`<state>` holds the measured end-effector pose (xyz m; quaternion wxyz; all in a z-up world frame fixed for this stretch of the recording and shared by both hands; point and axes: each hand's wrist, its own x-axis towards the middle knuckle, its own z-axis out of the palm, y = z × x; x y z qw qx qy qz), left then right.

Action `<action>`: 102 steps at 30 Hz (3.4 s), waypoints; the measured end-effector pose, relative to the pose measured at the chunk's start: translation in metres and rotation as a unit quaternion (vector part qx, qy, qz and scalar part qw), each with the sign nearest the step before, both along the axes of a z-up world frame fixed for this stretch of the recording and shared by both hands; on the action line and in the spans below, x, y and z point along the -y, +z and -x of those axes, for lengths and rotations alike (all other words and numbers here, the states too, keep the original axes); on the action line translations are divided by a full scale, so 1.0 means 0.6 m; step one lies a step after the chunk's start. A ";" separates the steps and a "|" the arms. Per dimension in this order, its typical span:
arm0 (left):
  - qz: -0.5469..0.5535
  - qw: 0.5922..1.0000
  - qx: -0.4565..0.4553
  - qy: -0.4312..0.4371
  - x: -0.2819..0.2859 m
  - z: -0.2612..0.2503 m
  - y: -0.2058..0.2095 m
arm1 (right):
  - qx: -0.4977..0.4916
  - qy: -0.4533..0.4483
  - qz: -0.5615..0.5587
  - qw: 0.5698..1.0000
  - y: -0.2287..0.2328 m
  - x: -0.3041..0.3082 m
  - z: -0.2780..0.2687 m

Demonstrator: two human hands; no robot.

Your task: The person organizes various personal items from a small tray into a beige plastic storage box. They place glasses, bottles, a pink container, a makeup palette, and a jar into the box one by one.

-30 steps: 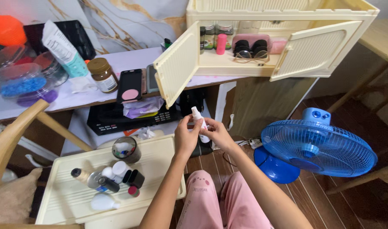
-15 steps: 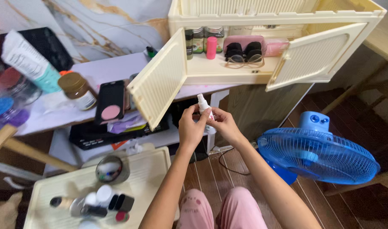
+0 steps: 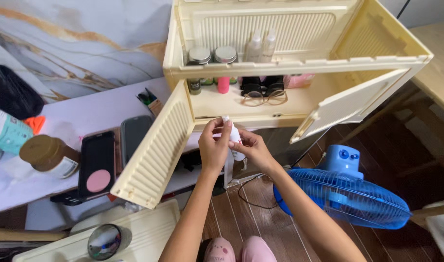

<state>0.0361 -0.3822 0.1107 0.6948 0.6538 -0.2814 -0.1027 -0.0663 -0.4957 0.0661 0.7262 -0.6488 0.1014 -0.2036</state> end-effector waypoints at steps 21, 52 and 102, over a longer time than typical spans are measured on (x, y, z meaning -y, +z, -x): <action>-0.032 0.992 0.059 -0.105 -0.018 -0.044 0.439 | -0.068 0.028 -0.024 0.997 0.409 0.007 0.010; -0.120 0.952 0.140 -0.242 0.362 -0.194 0.377 | -0.185 -0.230 0.369 0.881 0.501 0.372 -0.075; -0.490 0.750 0.423 -0.133 0.607 -0.280 0.232 | -0.352 -0.101 0.264 0.892 0.153 0.667 -0.206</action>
